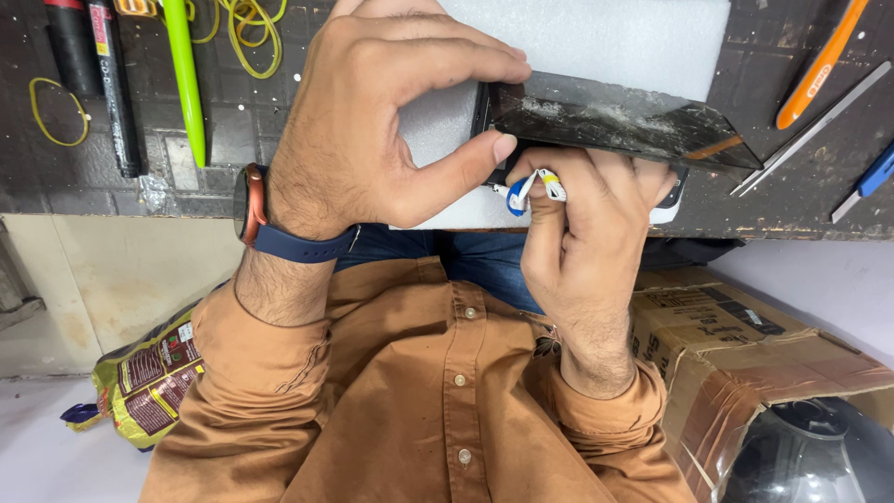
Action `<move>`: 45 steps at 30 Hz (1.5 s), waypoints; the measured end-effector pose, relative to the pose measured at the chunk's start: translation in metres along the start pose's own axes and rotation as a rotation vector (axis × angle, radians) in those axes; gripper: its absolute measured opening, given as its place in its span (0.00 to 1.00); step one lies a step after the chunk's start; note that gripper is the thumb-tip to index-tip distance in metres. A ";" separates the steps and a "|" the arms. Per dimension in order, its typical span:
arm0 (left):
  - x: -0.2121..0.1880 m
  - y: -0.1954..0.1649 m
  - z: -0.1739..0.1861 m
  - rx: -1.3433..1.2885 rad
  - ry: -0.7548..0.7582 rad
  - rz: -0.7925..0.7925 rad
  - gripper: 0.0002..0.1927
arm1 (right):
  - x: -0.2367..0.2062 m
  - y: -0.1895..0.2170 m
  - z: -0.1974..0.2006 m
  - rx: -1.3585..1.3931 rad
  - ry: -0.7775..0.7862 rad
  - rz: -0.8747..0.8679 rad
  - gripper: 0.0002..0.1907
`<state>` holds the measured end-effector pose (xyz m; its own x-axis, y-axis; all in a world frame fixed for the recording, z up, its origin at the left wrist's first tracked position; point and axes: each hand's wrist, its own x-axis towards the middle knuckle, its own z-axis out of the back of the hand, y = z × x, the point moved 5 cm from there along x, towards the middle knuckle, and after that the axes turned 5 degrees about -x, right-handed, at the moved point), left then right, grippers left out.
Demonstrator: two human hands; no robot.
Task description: The person applies adhesive along the edges of a cracked smartphone screen using a small tube, then secures the screen with multiple rubber bands. The person handles the phone and adhesive tube directly without additional tools.
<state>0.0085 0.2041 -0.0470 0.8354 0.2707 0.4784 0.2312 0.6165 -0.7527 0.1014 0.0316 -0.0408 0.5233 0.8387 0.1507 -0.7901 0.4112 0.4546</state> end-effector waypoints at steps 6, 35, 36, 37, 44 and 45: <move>-0.003 0.001 0.000 -0.027 -0.002 0.009 0.15 | -0.004 -0.001 -0.003 -0.029 0.014 -0.043 0.04; -0.009 0.006 0.003 -0.117 -0.019 -0.008 0.15 | -0.010 -0.002 -0.008 -0.018 -0.021 -0.062 0.10; -0.009 0.006 0.003 -0.121 -0.018 -0.007 0.15 | -0.010 -0.003 -0.007 -0.018 -0.026 -0.061 0.10; -0.009 0.006 0.002 -0.119 -0.016 -0.005 0.15 | -0.010 -0.004 -0.007 -0.017 -0.024 -0.064 0.09; -0.006 0.003 -0.001 -0.108 -0.015 -0.001 0.15 | -0.010 -0.008 -0.003 0.002 -0.011 -0.083 0.08; -0.006 0.003 -0.001 -0.106 -0.015 -0.001 0.15 | -0.010 -0.008 -0.002 0.008 -0.013 -0.080 0.08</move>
<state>0.0046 0.2038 -0.0525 0.8276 0.2815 0.4857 0.2847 0.5353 -0.7953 0.1022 0.0203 -0.0476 0.5889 0.7984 0.1254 -0.7431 0.4738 0.4726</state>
